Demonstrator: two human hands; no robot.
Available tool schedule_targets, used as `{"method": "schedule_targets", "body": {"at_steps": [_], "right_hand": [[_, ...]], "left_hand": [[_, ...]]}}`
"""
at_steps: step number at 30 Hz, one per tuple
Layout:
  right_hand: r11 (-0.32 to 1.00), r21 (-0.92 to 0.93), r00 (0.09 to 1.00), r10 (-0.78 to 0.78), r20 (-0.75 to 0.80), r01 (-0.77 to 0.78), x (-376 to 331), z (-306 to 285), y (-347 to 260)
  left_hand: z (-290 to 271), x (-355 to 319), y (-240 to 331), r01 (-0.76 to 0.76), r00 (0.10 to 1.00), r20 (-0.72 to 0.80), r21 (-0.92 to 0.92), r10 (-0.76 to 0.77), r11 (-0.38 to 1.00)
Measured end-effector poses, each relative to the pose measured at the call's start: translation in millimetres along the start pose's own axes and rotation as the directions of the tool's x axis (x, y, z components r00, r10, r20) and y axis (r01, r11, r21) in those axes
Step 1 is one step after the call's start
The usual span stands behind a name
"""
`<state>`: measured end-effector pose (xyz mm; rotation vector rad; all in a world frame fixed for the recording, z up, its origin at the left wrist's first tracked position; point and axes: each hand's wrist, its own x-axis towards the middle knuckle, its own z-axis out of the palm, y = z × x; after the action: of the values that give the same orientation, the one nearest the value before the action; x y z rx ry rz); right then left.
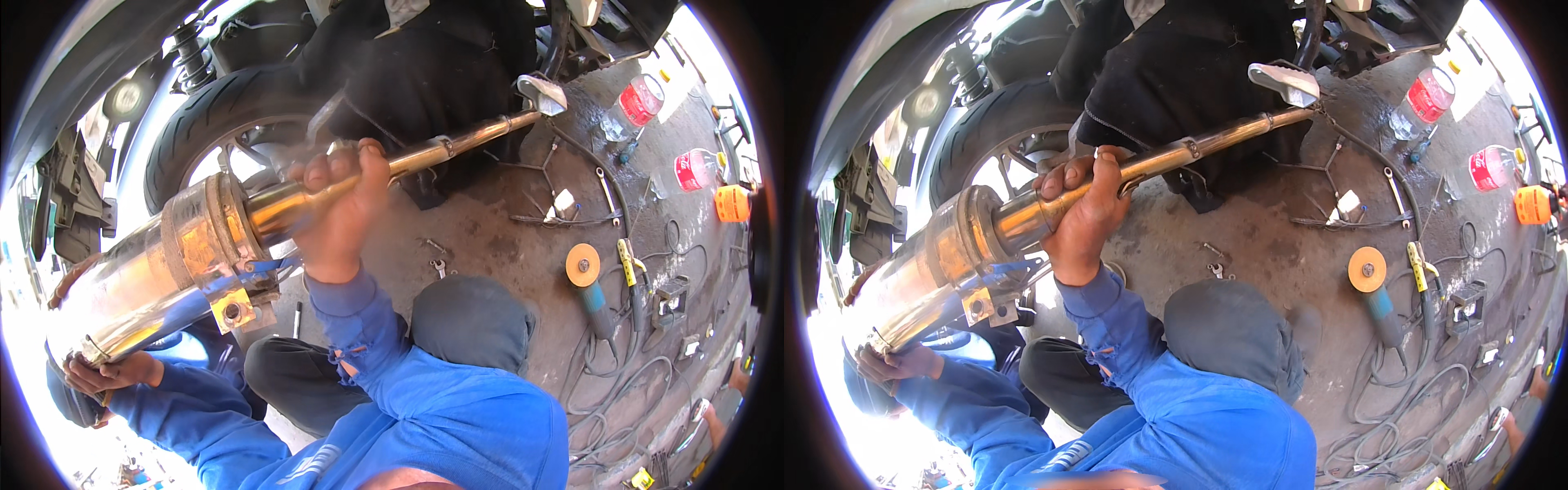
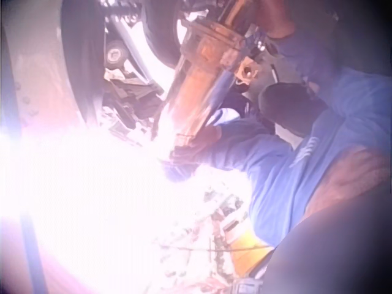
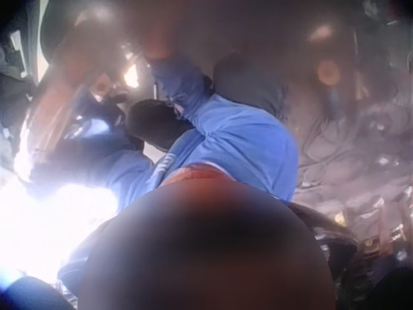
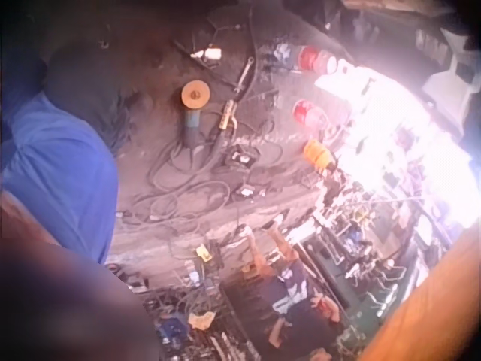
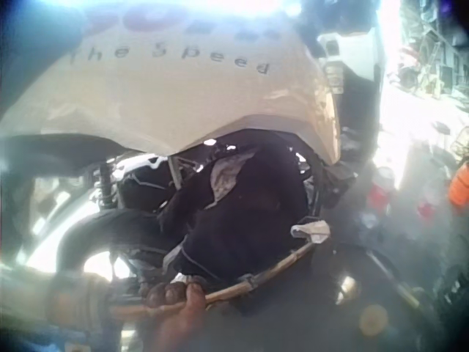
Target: The person grinds a metal exhaust pipe, then fits it onto a motorcycle and welds it in place. They use an angle grinder and a welding torch to complete the installation.
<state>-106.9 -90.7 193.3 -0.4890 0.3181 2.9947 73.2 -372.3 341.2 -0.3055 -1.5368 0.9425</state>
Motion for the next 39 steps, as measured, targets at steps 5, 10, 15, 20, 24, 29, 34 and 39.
{"method": "schedule_targets", "body": {"at_steps": [5, 10, 15, 20, 24, 29, 34, 39], "right_hand": [[0.999, -0.042, 0.998, 0.008, -0.068, -0.010, -1.0, 3.0, -1.6], [0.998, -0.066, 0.996, 0.009, -0.087, -0.015, -1.9, 5.5, -5.0], [0.997, -0.071, 0.994, 0.001, -0.112, -0.009, -2.5, 4.8, -4.4], [0.999, -0.054, 0.996, 0.002, -0.086, -0.006, -1.9, 4.9, -4.4], [0.999, 0.004, 0.993, 0.037, -0.109, -0.037, 0.1, 7.5, -3.9], [0.999, 0.016, 0.993, 0.042, -0.108, -0.040, -0.7, 6.6, -3.4], [0.998, -0.039, 0.998, 0.038, -0.060, -0.040, -1.4, 1.6, -2.2], [0.993, -0.112, 0.999, 0.038, 0.013, -0.036, 3.3, -21.6, 3.7]], "left_hand": [[-1.7, -2.9, 0.0, 0.021, 1.000, 0.002, 0.002, -0.021, 1.000], [-5.9, -5.2, 0.3, 0.036, 0.999, 0.006, 0.009, -0.036, 0.999], [-5.4, -5.0, 3.3, 0.053, 0.999, -0.011, 0.009, -0.053, 0.999], [8.3, 6.2, 11.4, -0.012, 0.999, -0.050, 0.031, 0.013, 0.999], [16.3, 19.6, 6.8, -0.256, 0.961, -0.093, 0.071, 0.262, 0.964], [5.0, 19.1, 3.9, -0.090, 0.996, -0.001, 0.219, 0.093, 0.972], [-42.2, 15.6, 69.3, 0.134, 0.909, 0.418, -0.313, 0.010, 0.940], [-90.3, 35.3, 194.8, 0.716, 0.282, 0.909, -0.413, 0.307, 0.563]]}}
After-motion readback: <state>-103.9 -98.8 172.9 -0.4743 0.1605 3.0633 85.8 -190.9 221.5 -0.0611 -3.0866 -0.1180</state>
